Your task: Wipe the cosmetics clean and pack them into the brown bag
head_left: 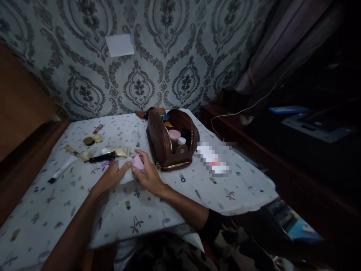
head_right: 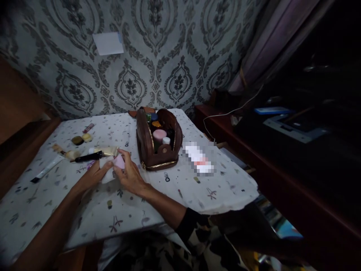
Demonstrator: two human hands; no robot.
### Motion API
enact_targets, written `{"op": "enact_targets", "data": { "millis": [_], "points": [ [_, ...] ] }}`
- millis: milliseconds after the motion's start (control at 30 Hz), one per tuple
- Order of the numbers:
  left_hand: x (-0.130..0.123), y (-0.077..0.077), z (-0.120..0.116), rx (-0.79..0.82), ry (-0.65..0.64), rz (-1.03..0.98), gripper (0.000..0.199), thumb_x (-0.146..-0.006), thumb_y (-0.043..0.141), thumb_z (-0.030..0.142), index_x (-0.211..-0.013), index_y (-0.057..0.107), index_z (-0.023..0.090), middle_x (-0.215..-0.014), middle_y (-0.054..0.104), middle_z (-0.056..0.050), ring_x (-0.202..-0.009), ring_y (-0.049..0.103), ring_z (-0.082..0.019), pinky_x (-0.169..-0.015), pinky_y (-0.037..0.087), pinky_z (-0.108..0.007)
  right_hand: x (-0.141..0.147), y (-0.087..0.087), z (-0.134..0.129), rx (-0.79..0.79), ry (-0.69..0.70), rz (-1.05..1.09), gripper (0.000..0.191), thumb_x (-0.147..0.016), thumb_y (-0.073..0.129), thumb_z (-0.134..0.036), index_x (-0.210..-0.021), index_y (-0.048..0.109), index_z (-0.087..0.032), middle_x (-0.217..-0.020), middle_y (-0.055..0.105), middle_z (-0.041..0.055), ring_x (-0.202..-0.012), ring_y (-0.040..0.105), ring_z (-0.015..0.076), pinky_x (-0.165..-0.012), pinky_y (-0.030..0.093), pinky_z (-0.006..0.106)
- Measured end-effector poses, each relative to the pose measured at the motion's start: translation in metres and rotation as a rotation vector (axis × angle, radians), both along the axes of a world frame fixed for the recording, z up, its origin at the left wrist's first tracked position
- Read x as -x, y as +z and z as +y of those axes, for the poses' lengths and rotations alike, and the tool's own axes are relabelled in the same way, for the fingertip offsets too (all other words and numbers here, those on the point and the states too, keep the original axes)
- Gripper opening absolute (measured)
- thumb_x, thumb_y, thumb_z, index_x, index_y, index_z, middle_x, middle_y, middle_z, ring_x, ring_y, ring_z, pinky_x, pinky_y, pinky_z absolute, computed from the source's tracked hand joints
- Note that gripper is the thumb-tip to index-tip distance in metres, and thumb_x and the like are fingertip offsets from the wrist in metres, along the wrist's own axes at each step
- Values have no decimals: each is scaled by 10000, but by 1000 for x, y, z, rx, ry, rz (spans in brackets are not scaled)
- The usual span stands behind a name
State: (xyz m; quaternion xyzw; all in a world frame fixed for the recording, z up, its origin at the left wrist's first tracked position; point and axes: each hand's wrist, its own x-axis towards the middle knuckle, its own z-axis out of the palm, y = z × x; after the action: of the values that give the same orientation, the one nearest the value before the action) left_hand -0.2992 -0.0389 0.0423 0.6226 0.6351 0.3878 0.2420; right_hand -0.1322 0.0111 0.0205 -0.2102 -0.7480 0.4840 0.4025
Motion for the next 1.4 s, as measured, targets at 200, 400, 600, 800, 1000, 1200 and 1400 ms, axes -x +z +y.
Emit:
{"op": "enact_targets", "data": {
  "millis": [200,400,600,800,1000,1200,1400],
  "points": [
    [18,5,0,155,-112,-52,402,-803,621,575,-805,727,187,-698,687,-32,-751,650,-249,-671,527,-292,4,-5,9,52,26,78,426,-925,525,-334,-1320,459,-185,-1098,672,97,-947,645,204,-803,514,345],
    [22,4,-1,438,-344,87,402,-763,676,565,-745,680,164,-645,615,10,-615,541,-167,-546,387,-231,8,-11,15,216,38,128,238,-901,576,-402,-1034,594,-206,-987,669,53,-849,668,177,-733,541,312],
    [22,8,-10,304,-123,-112,407,-746,719,524,-942,724,166,-863,718,-40,-843,628,-249,-715,489,-283,7,-12,10,273,-78,180,430,-884,601,-490,-1219,560,-224,-1192,631,95,-1101,621,224,-970,501,402],
    [-7,-1,-8,15,235,-514,539,-783,674,580,-1104,680,148,-1011,713,-88,-905,643,-237,-779,518,-306,17,-15,6,607,11,360,569,-809,682,-556,-1265,547,-242,-1247,631,90,-1141,617,231,-986,514,396],
    [-34,-17,2,-158,320,-339,421,-810,648,552,-965,640,160,-927,659,-65,-915,603,-215,-863,482,-322,24,-26,0,624,80,238,439,-869,583,-533,-1190,622,-237,-1071,695,54,-950,651,200,-749,547,306],
    [-33,-20,3,-236,293,-215,377,-891,563,512,-1066,596,179,-1084,629,-90,-1068,574,-227,-999,424,-357,25,-27,4,490,41,186,446,-870,565,-544,-1191,638,-244,-1136,684,57,-1044,618,213,-998,464,390],
    [-24,-12,6,-195,520,-532,547,-861,538,643,-1150,618,185,-1155,687,-85,-1087,627,-221,-944,468,-313,25,-24,-7,584,209,203,500,-845,588,-646,-1095,668,-220,-936,677,32,-829,624,174,-849,533,343]
  ]
}}
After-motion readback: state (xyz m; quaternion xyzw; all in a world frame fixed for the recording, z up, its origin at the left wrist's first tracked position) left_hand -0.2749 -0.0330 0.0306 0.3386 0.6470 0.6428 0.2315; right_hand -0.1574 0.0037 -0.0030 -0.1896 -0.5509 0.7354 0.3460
